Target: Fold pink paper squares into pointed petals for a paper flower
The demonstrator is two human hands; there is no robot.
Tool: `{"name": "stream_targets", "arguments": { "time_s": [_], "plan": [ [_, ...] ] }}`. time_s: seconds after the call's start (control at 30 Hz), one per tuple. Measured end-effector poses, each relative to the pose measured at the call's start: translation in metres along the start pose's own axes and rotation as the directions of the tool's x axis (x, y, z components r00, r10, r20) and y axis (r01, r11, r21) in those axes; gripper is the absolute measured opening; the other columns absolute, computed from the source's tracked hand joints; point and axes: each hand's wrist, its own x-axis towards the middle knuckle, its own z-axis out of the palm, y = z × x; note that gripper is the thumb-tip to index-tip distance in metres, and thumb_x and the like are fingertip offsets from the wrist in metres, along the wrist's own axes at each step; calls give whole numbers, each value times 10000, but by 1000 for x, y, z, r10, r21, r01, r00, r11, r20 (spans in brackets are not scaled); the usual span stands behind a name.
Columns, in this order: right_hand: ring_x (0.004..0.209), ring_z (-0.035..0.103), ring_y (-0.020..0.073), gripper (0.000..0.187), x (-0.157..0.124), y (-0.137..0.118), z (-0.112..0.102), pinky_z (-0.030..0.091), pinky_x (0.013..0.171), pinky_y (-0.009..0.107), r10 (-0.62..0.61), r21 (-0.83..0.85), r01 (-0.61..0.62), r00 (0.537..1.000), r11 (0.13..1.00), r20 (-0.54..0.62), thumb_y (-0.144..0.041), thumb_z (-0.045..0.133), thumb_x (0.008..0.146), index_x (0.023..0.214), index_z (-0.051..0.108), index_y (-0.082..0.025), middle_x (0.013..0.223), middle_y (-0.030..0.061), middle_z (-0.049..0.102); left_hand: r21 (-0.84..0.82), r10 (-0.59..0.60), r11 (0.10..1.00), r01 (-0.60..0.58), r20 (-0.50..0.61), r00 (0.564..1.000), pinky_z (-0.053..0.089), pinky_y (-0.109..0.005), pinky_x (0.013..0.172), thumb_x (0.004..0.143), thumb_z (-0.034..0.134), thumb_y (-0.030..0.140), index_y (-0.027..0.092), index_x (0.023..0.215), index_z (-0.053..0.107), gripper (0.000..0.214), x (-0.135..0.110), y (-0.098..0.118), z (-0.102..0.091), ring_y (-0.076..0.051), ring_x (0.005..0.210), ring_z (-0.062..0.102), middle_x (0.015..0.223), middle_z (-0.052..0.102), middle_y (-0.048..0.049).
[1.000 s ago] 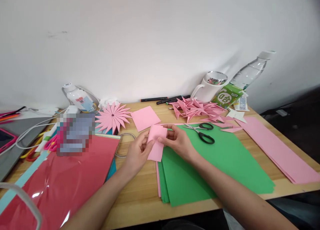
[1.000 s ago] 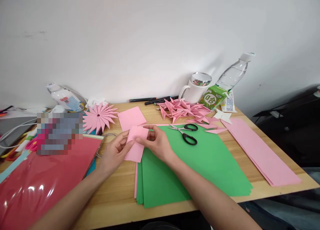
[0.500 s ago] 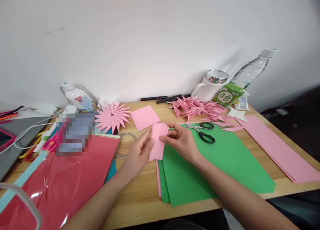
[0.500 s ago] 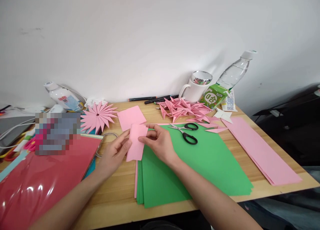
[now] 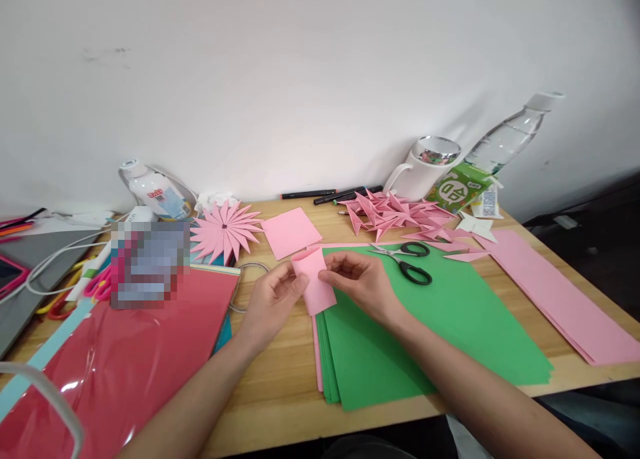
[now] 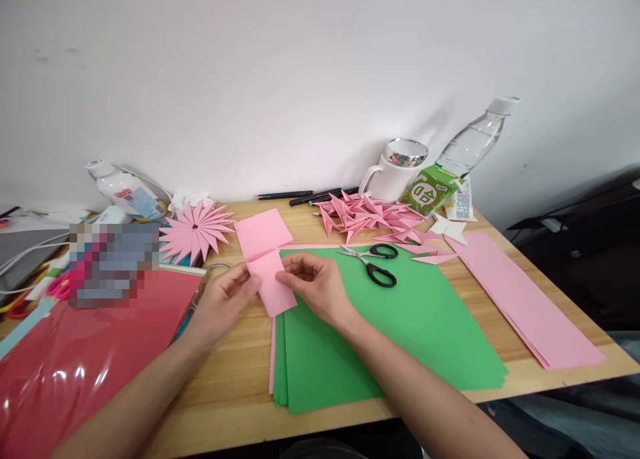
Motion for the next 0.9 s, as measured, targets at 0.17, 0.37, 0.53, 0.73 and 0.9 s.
{"name": "stream_targets", "arguments": {
  "time_s": [0.17,0.37,0.53,0.73,0.9],
  "plan": [
    [595,555,98,192,-2,-2,3,472,597,243,18,-4,-17,999,1000,38,-294,760,631,724,654,-163,669,-11,635,-2,-7,1000,7,-64,998,490,-321,840,711,711,330,181,1021,671,347,1,4,-1,-212,926,635,1043,692,-64],
    [567,535,97,213,-3,-5,3,460,568,242,62,-12,-61,998,998,35,-328,772,608,681,649,-170,631,-21,619,-54,-72,996,66,-116,991,518,-308,720,683,729,330,158,944,697,315,0,5,0,-205,811,650,925,718,-78],
    [576,542,98,204,-3,-4,3,456,576,242,70,-2,-70,996,998,49,-329,773,611,673,657,-173,647,-19,632,-60,-60,997,53,-133,989,519,-278,691,676,734,312,160,929,707,296,0,4,0,-170,740,642,888,722,-66],
    [556,536,93,220,-5,-5,3,435,540,233,147,-38,-143,973,989,178,-334,779,603,679,678,-153,646,-8,643,31,-29,999,36,-199,979,500,-228,666,627,764,271,179,879,718,272,2,7,-5,-158,756,640,859,726,-38],
    [548,544,94,238,-7,-4,3,442,531,231,177,-57,-169,962,984,210,-342,786,592,682,690,-144,637,-5,648,177,-24,983,51,-149,989,507,-262,648,655,737,328,170,812,739,223,1,9,-8,-188,729,646,800,728,-46]
  ]
}}
